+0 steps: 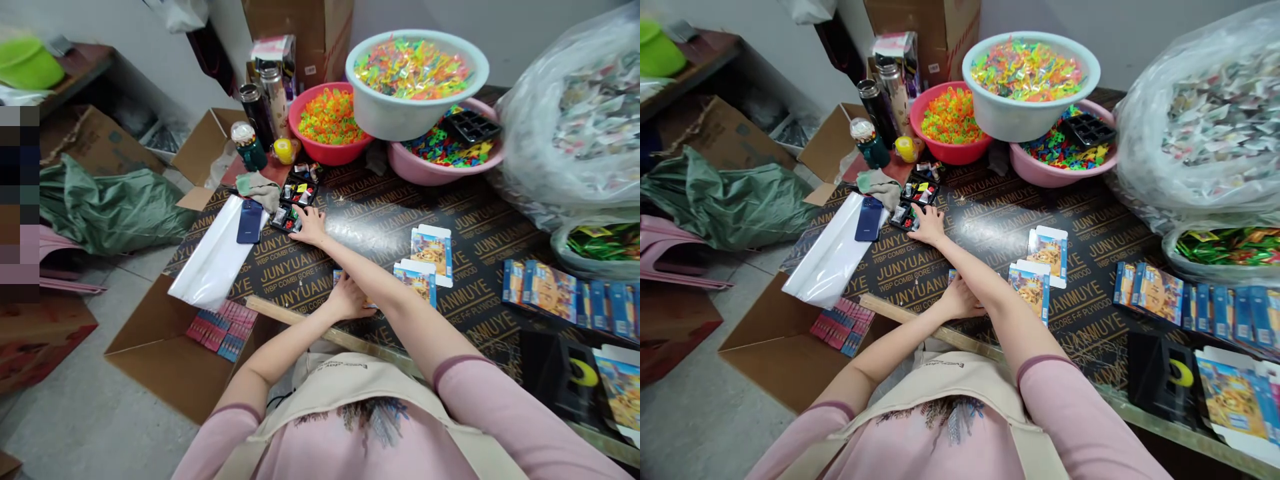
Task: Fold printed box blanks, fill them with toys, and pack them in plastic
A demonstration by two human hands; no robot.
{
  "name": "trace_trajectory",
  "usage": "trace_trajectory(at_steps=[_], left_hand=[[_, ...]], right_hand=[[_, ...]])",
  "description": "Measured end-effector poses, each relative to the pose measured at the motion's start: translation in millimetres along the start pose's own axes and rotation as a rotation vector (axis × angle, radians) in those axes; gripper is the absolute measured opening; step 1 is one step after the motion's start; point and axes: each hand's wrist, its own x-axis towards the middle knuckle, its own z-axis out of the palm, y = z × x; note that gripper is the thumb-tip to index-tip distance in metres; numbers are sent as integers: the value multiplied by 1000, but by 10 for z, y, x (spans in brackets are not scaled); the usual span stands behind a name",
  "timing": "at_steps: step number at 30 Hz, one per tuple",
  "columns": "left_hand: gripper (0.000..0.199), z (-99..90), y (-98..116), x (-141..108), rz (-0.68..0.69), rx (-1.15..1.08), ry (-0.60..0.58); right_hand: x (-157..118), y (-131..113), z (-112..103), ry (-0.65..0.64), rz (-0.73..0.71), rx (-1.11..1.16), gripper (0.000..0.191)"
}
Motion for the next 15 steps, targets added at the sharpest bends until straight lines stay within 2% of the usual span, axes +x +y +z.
trace_trajectory(at_steps=[3,7,11,15], left_hand=[[62,-105,38,-81,26,33,36],[72,-291,-18,-328,-29,111,19],[88,-449,-213,-594,-137,126,47],[94,-561,-355,-687,-166,85,144]], right_hand=[[-133,79,-97,-5,-11,68,91],[-531,382,-432,44,-42,131,93],[-1185,842,-872,70,-92,151,91],[-1945,1175,-1197,99,-94,159,88]])
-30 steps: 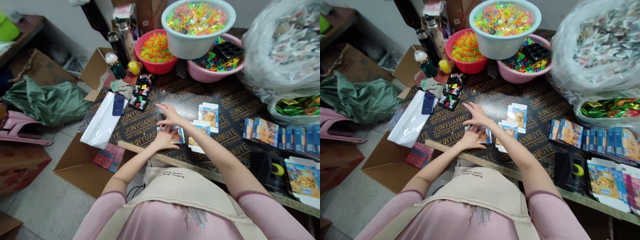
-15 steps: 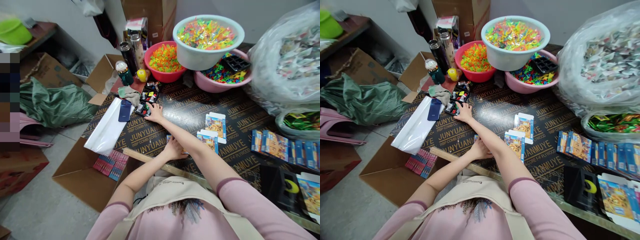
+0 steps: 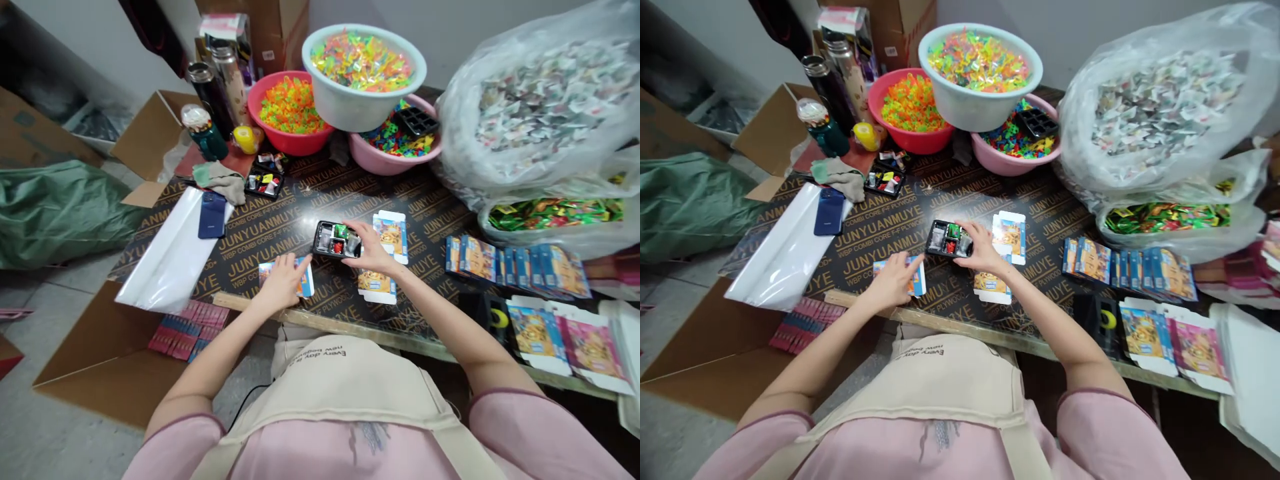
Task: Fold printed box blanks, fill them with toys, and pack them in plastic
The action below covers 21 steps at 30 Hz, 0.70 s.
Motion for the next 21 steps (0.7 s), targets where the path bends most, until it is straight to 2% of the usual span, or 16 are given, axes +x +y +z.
trace_trajectory(at_steps=[2,5,8,12,16,21], left_hand=[[95,-24,8,30,10,-70,62],[98,2,131,114,71,-228,142],[112,114,339,216,159,-373,188],[126,322,611,350,217,-488,230],[116,410,789,488,282,-444,191],[106,341,970,600,437,-268,88]], right_hand=[[-340,13,-139,31,14,-19,87],[-759,-61,-267,105,58,-75,84],[-1073,-187,-327,169,101,-129,83],[-1391,-302,-344,178,146,-163,84],[-1642,-279,-344,162,168,-165,83],[-1832,-181,-406,104,127,-130,82]])
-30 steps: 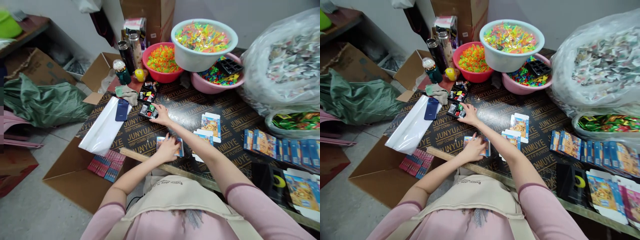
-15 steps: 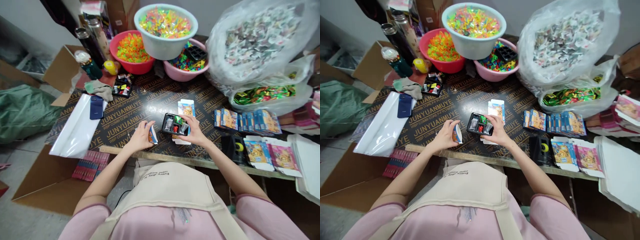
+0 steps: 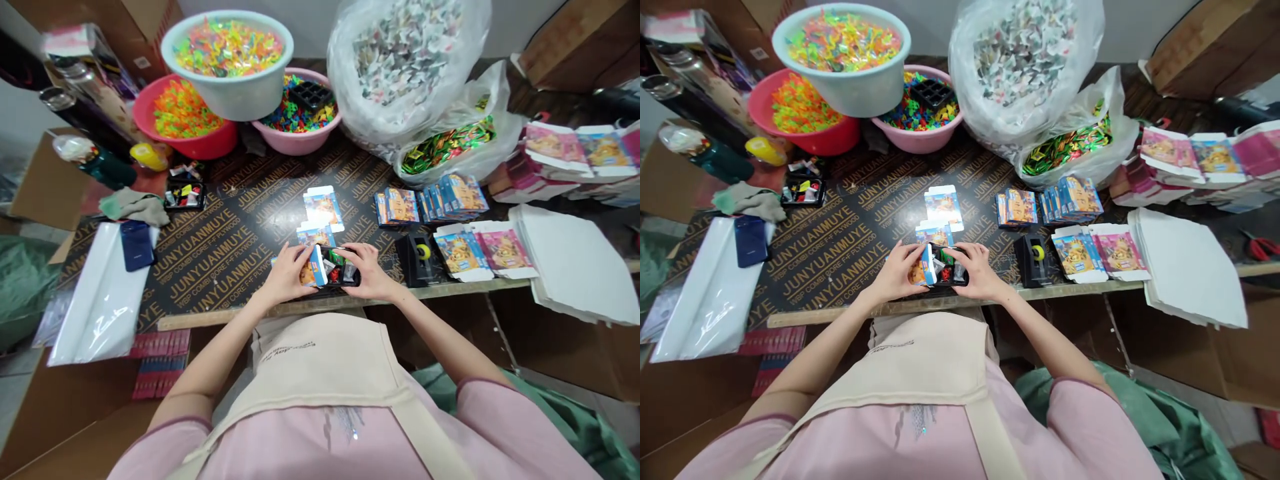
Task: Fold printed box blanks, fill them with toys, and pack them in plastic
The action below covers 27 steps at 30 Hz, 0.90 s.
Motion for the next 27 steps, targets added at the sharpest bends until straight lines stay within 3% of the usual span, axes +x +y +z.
trace_trajectory(at_steps=[5,9,11,17,19,21,24,27], left_hand=[[100,67,202,84,104,70,-121],[94,152,294,94,109,103,-129],[93,173,314,94,59,108,-87],[89,279,432,130,-50,106,44],[88,331,479,145,-72,107,48],[87,366,507,156,-85,98,37],[87,363,509,177,-112,-5,44],[89,333,500,223,-122,-346,88]], right_hand=[[-78,19,-35,-65,-51,52,84],[-121,73,28,-65,-14,152,91],[-139,136,100,34,83,269,90],[-144,153,443,439,459,596,52],[-119,78,513,476,470,627,46],[-86,12,519,405,412,662,39],[-41,-13,439,271,324,730,40],[-5,14,360,398,465,868,48]])
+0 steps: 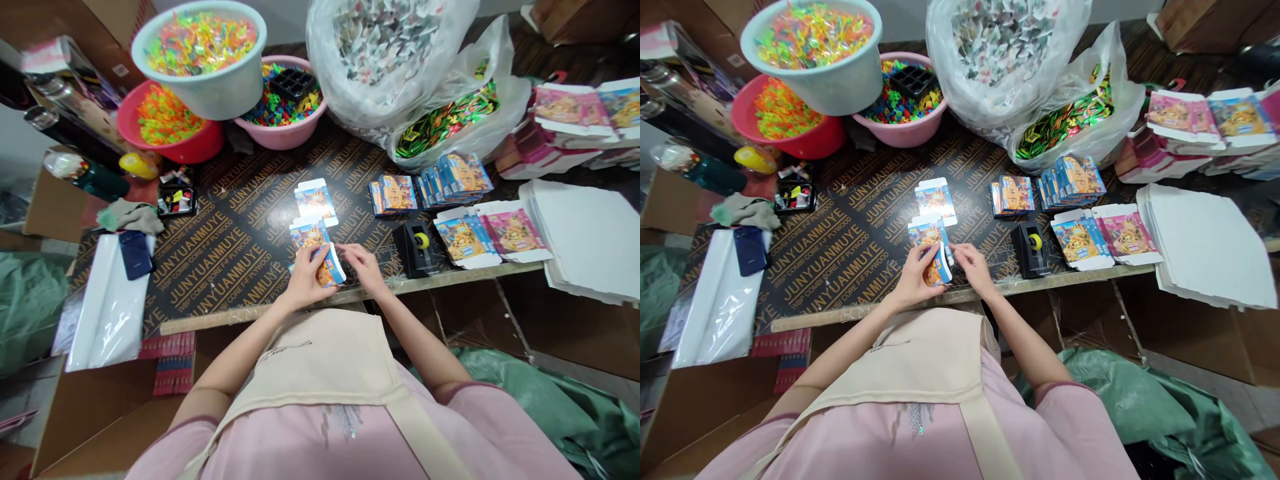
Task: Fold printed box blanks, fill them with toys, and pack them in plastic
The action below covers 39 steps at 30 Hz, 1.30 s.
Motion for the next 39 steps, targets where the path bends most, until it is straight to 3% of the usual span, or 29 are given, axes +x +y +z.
trace_trajectory(at_steps=[3,5,7,10,14,17,23,27,30,32,36,39], left_hand=[[83,30,1,54,-78,-558,-48],[72,85,-13,69,-231,-889,-69],[60,142,-40,59,-415,-1074,-16],[51,196,-73,12,-609,-1160,120],[45,201,-51,-22,-746,-1212,223],[36,173,-11,2,-784,-1187,234],[27,151,-20,67,-704,-1072,249],[29,179,-43,93,-565,-984,265],[16,147,-40,75,-418,-860,300],[17,77,-31,43,-290,-746,250],[20,-110,6,-2,-23,-467,64],[17,-193,33,20,4,-333,43]], right_hand=[[38,-29,27,78,212,258,63],[54,-51,80,66,301,381,65],[68,-78,133,127,319,425,57],[80,-112,189,233,294,369,42],[54,-129,242,212,242,177,32],[13,-115,241,192,199,124,30],[-93,-6,107,127,216,334,43],[-118,63,131,140,244,291,34],[-109,101,196,204,192,251,26],[-117,123,213,225,147,238,21],[-177,123,147,183,29,277,33],[-201,52,46,129,-92,163,22]])
